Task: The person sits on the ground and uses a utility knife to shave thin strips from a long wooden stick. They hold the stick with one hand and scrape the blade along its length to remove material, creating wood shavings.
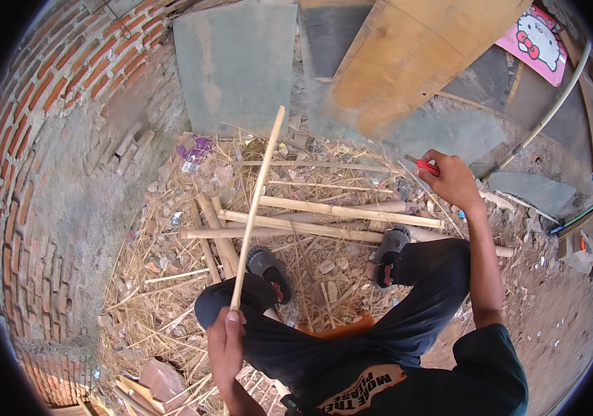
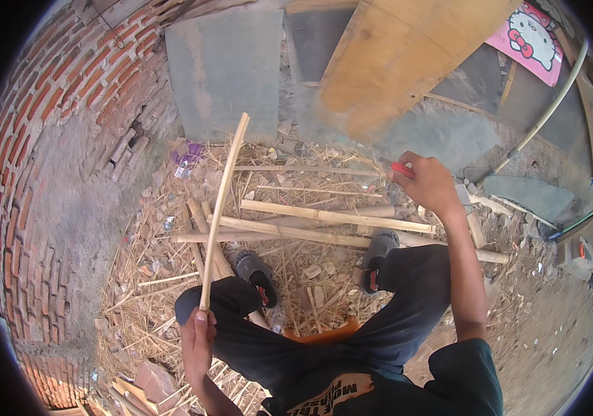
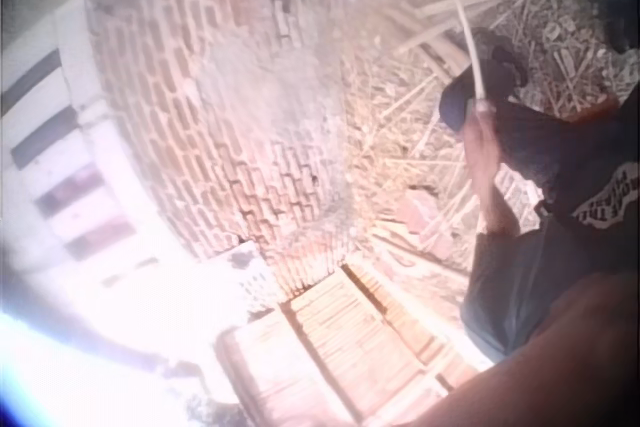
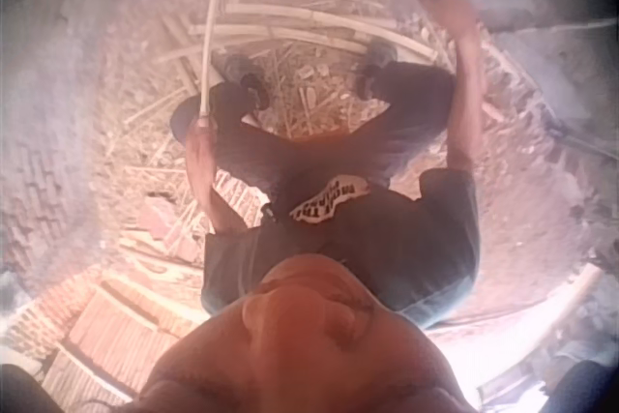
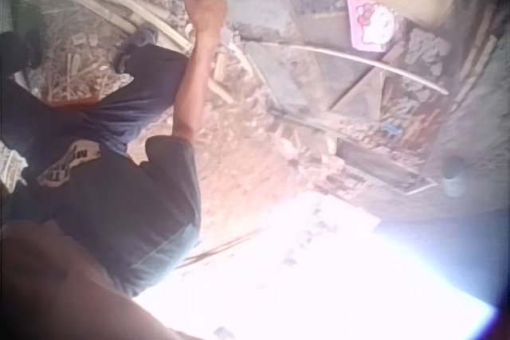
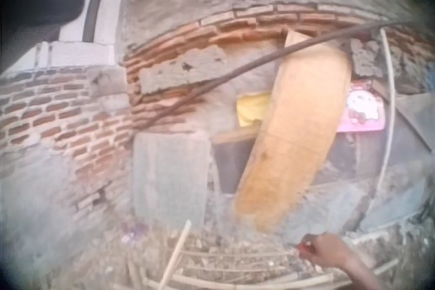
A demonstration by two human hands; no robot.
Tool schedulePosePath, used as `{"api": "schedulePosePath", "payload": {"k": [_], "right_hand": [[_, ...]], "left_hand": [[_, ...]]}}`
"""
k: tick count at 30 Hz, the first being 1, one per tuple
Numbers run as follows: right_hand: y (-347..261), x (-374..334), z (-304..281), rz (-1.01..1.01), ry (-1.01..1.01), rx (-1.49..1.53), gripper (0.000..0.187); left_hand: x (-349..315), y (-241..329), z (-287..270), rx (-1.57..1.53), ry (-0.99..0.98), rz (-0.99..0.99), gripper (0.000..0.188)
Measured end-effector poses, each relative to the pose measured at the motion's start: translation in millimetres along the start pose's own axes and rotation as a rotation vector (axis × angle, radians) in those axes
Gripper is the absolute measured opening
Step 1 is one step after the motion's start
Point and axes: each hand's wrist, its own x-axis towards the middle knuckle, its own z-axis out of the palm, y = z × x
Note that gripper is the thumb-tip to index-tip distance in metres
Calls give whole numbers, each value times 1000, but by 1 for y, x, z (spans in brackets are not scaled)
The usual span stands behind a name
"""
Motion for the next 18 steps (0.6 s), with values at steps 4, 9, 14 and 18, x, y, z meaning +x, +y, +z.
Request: {"api": "schedulePosePath", "payload": {"k": [4, 9, 14, 18], "right_hand": [[19, -8, 13, 6, -294, -35, 42], [37, -10, 28, -94, -500, -24, 50], [28, -8, 35, 36, -553, 77, 54], [26, -12, 30, 4, -598, 202, 44]], "left_hand": [[25, 21, -67, 2, 369, 42, 49], [67, 55, -125, -65, 796, 199, 55], [97, 104, -168, -365, 818, 592, 53], [113, 132, -182, -699, 626, 909, 47]]}}
